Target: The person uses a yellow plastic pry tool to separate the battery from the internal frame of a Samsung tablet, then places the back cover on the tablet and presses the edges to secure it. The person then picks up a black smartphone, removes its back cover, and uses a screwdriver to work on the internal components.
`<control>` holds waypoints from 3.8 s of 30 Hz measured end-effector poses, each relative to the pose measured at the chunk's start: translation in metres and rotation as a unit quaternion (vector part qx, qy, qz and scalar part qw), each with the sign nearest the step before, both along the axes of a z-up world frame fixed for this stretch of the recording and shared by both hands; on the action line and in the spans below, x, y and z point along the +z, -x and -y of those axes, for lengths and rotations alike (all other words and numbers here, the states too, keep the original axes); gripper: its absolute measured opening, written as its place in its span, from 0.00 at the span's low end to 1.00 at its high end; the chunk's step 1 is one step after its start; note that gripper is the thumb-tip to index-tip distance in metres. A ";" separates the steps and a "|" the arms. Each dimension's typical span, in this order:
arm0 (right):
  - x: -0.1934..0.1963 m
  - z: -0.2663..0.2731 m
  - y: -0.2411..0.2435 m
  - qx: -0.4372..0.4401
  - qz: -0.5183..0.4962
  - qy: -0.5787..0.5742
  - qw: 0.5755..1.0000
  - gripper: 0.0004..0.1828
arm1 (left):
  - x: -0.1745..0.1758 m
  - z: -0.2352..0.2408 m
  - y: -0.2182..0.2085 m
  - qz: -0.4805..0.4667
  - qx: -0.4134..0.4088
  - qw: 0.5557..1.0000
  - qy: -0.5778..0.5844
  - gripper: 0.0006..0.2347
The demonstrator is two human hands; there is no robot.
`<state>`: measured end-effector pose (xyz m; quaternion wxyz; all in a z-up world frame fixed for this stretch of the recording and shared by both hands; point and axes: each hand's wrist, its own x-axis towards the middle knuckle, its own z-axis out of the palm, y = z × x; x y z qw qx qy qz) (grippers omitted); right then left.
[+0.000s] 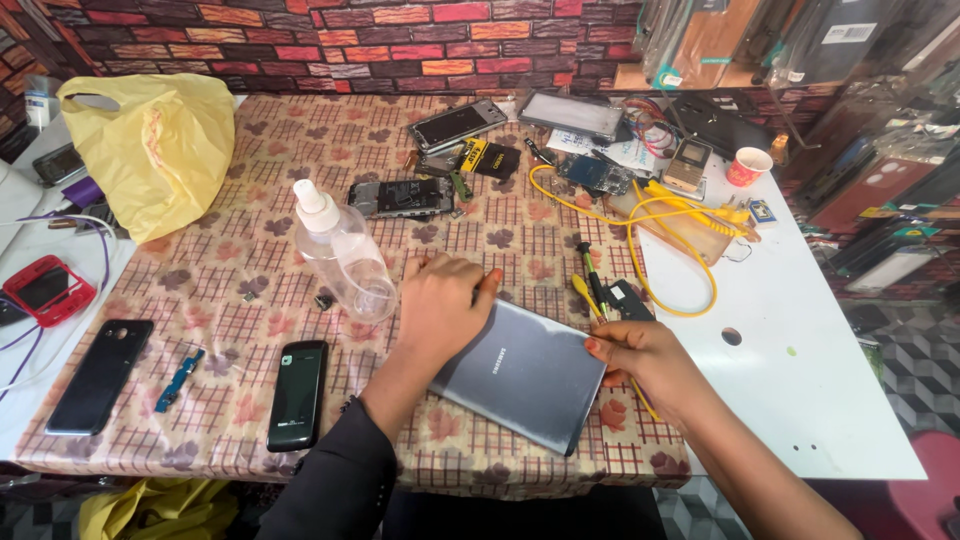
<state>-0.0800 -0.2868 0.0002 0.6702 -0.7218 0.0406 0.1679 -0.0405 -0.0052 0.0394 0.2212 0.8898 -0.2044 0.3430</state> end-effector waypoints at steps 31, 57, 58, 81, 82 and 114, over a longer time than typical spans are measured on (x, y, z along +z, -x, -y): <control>0.014 -0.032 -0.014 0.013 0.128 0.162 0.978 0.12 | 0.001 0.044 -0.005 -0.034 -0.048 0.998 -0.030 0.20; 0.026 -0.063 -0.072 0.180 0.066 0.247 0.950 0.15 | -0.030 -0.037 -0.023 -0.373 -0.075 0.897 0.223 0.13; 0.025 -0.063 -0.074 0.176 0.070 0.249 0.950 0.15 | -0.030 -0.036 -0.024 -0.380 -0.066 0.895 0.226 0.13; 0.049 -0.089 -0.060 0.186 0.153 0.307 0.921 0.14 | -0.049 -0.053 0.006 -0.437 -0.140 0.676 0.576 0.09; 0.057 -0.093 -0.054 0.180 0.162 0.322 0.915 0.14 | -0.047 -0.052 0.009 -0.423 -0.139 0.680 0.583 0.09; 0.004 -0.115 0.095 -0.116 0.151 -0.245 0.951 0.29 | -0.031 -0.006 0.199 0.166 -0.266 0.948 -0.052 0.15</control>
